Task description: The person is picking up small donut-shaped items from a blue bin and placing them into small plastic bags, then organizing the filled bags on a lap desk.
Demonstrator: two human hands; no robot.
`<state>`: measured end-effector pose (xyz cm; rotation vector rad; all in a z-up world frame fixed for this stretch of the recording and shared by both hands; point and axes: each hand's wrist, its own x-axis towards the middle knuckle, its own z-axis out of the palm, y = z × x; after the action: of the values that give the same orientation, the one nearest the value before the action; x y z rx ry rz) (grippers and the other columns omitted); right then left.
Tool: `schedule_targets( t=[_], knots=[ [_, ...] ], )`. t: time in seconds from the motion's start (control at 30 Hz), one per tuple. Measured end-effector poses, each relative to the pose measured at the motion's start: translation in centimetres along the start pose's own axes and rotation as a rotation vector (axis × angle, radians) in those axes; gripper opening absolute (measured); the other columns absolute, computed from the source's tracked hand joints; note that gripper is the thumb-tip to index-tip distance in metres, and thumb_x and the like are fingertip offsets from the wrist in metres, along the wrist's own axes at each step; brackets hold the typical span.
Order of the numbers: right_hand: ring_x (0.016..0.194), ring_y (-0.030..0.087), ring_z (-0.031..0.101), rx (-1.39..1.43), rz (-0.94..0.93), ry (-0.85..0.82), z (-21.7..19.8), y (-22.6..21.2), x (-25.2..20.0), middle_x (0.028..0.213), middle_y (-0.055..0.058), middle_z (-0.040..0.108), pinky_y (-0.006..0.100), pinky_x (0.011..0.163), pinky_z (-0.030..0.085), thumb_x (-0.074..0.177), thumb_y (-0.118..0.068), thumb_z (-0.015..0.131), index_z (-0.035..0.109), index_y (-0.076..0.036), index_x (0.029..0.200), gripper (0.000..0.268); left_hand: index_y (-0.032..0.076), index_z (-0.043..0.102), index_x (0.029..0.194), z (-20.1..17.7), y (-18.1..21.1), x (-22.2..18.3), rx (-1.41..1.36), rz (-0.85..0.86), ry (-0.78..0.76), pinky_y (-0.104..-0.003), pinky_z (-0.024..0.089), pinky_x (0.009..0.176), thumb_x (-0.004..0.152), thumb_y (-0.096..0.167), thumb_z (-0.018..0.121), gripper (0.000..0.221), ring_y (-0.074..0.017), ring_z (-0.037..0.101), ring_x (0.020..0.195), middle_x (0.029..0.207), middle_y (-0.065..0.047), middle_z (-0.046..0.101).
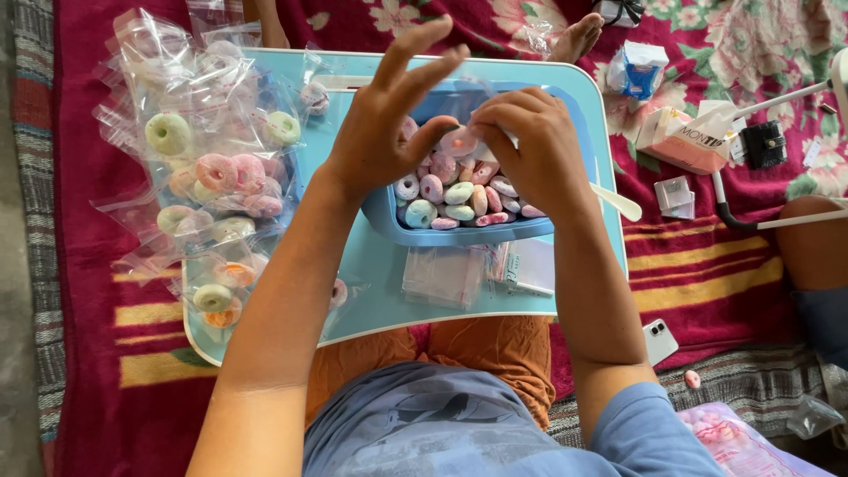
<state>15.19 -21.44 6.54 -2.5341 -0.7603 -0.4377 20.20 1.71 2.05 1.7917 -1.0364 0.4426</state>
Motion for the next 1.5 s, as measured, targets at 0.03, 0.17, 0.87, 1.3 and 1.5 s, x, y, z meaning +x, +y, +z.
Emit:
schedule_targets(
  t=[0.03, 0.17, 0.87, 1.3, 1.5],
  knots=[
    [0.103, 0.027, 0.065, 0.001, -0.003, 0.0, -0.2, -0.5, 0.2, 0.109, 0.006, 0.076, 0.046, 0.093, 0.044, 0.107, -0.01, 0.069, 0.076, -0.008, 0.106, 0.007, 0.025, 0.038, 0.16, 0.1, -0.1, 0.0, 0.002, 0.0, 0.001, -0.026, 0.049, 0.058, 0.118, 0.04, 0.061, 0.05, -0.0186, 0.067, 0.088, 0.167, -0.012, 0.036],
    [0.091, 0.029, 0.068, 0.186, -0.047, 0.201, -0.7, -1.8, 0.6, 0.099, 0.016, 0.071, 0.038, 0.081, 0.054, 0.105, 0.007, 0.069, 0.072, 0.005, 0.1, 0.006, 0.019, 0.029, 0.161, -0.3, 0.3, 0.1, -0.099, -0.022, 0.003, -0.036, 0.057, 0.085, 0.113, 0.047, 0.063, 0.066, -0.0318, 0.066, 0.138, 0.159, -0.015, 0.047],
    [0.097, 0.028, 0.071, 0.22, -0.028, 0.17, 0.5, -3.4, -6.1, 0.127, 0.019, 0.061, 0.04, 0.087, 0.059, 0.108, -0.017, 0.065, 0.061, -0.001, 0.132, 0.03, 0.004, 0.071, 0.091, -10.2, 1.2, -1.3, 0.512, -0.283, 0.283, -0.031, 0.054, 0.06, 0.092, -0.001, 0.091, 0.021, -0.016, 0.069, 0.071, 0.085, -0.007, 0.076],
    [0.069, 0.046, 0.052, 0.48, -0.058, 1.098, -2.3, 3.0, -10.4, 0.106, 0.047, 0.061, 0.043, 0.063, 0.035, 0.106, 0.041, 0.044, 0.032, -0.048, 0.169, 0.11, 0.023, 0.086, 0.088, -4.5, -5.2, -3.6, 1.189, -0.598, -0.387, -0.049, 0.029, 0.101, 0.092, 0.058, 0.069, 0.039, -0.0331, 0.038, 0.135, 0.144, 0.0, 0.063],
    [0.103, 0.02, 0.054, 0.303, 0.155, 0.796, -3.4, -0.6, -8.0, 0.116, 0.003, 0.056, 0.037, 0.098, 0.049, 0.106, -0.005, 0.072, 0.065, -0.01, 0.106, 0.009, 0.015, 0.078, 0.101, -6.2, -3.9, -4.1, 1.24, -0.412, -0.117, -0.056, 0.029, 0.113, 0.082, 0.008, 0.079, 0.02, -0.0426, 0.04, 0.139, 0.144, -0.014, 0.062]
  ],
)
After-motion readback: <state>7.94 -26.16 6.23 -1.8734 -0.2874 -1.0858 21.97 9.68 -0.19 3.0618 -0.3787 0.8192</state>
